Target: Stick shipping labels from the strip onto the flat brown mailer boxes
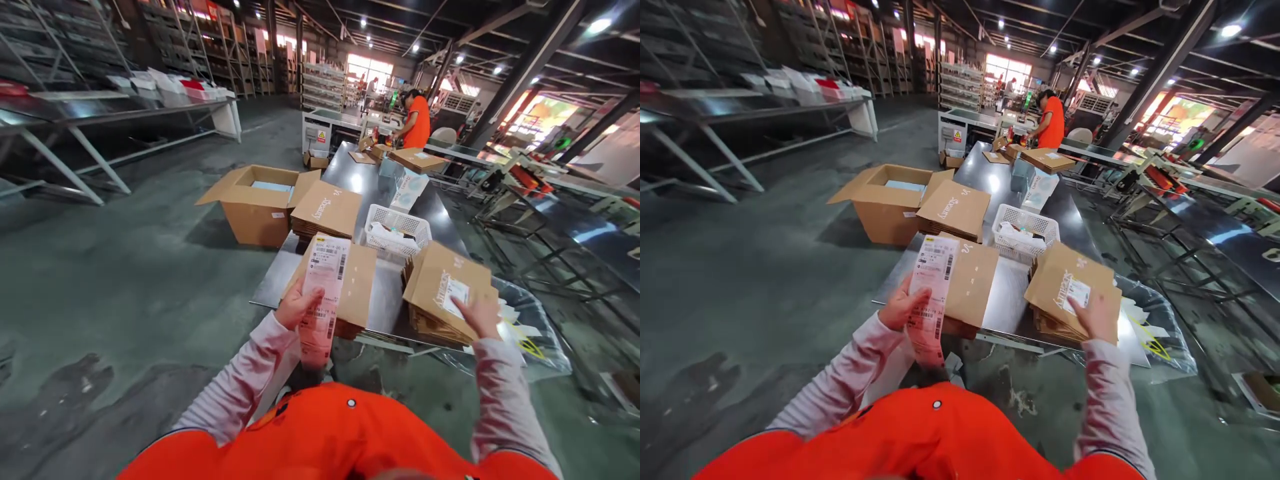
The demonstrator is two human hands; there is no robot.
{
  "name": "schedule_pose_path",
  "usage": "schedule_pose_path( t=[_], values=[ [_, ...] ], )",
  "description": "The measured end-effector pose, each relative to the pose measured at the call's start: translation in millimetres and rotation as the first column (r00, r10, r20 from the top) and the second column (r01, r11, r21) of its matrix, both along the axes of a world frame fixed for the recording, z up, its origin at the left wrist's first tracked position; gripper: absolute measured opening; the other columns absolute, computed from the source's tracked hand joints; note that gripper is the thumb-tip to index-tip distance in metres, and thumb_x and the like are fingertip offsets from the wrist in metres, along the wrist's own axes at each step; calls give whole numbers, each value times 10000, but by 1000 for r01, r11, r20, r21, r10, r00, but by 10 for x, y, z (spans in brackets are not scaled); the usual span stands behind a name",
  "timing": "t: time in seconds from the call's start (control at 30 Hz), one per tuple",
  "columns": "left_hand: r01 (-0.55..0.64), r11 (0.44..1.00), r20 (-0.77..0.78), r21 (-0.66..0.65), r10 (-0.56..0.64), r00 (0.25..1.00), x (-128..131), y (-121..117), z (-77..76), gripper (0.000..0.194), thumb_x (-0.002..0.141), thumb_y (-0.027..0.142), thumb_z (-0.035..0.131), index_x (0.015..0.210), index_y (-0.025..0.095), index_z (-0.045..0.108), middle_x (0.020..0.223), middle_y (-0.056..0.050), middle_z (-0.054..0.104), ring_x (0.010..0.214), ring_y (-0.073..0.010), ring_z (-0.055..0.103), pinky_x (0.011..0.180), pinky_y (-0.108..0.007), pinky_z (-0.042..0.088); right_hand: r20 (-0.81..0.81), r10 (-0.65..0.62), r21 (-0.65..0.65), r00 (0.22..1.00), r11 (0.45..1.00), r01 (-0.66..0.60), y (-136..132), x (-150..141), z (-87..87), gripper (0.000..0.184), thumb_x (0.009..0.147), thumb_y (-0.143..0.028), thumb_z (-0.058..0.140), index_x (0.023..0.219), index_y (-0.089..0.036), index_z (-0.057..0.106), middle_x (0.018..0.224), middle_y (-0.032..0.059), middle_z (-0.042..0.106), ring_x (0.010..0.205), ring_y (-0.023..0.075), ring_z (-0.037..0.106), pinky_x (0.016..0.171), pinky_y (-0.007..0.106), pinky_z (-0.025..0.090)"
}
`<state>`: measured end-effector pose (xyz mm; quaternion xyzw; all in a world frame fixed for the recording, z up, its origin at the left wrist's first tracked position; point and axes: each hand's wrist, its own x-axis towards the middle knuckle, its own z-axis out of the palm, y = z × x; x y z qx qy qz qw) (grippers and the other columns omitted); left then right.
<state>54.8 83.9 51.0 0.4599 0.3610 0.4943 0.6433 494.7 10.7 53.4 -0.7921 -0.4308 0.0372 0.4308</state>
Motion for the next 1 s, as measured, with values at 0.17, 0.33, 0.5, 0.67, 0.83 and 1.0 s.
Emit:
schedule_pose_path(
  t=[0.17,0.33,0.5,0.67,0.83,1.0],
  values=[
    [208,978,-195,28,-199,960,53,-284,-185,567,639,518,802,1061,151,711,1059,-130,730,994,-302,670,900,-378,517,-552,687,153,472,640,-753,298,-1988,-182,734,553,-550,810,1167,-184,640,1140,133,700,941,257,684,786,391,575],
    [82,996,-157,-19,-84,984,-46,-293,-283,513,600,441,831,1004,143,726,1036,-105,735,972,-264,672,886,-359,516,-593,649,208,478,696,-687,187,-2710,-374,418,709,-526,741,916,-163,716,871,76,748,796,231,700,760,378,587],
    [-46,995,-192,-84,29,981,2,-297,-400,335,601,438,794,740,141,723,717,-59,698,671,-186,615,676,-295,493,-489,699,89,522,635,-768,265,-2618,-284,365,707,-478,763,889,-162,746,745,58,737,647,182,671,636,309,560],
    [-308,951,-388,30,295,873,178,-420,-545,360,732,461,678,554,180,541,542,15,524,561,-123,472,574,-244,391,-252,746,-1,617,637,-771,259,-2603,-194,243,775,-419,690,808,-194,773,720,51,742,622,179,656,626,294,529],
    [-177,982,-366,-63,142,920,204,-312,-625,362,649,461,787,673,162,585,647,-2,620,649,-141,556,640,-245,442,-281,735,-11,617,640,-768,505,-2563,-245,213,777,-365,684,776,-155,721,810,58,703,742,162,651,699,276,535],
    [140,931,-93,-339,-181,979,67,-178,-855,602,455,423,904,933,105,721,957,-136,742,921,-280,677,838,-355,515,-61,610,-160,790,776,-611,1455,-2381,-340,158,750,-263,736,779,-108,726,1062,118,634,1035,196,593,995,334,439]
  ],
)
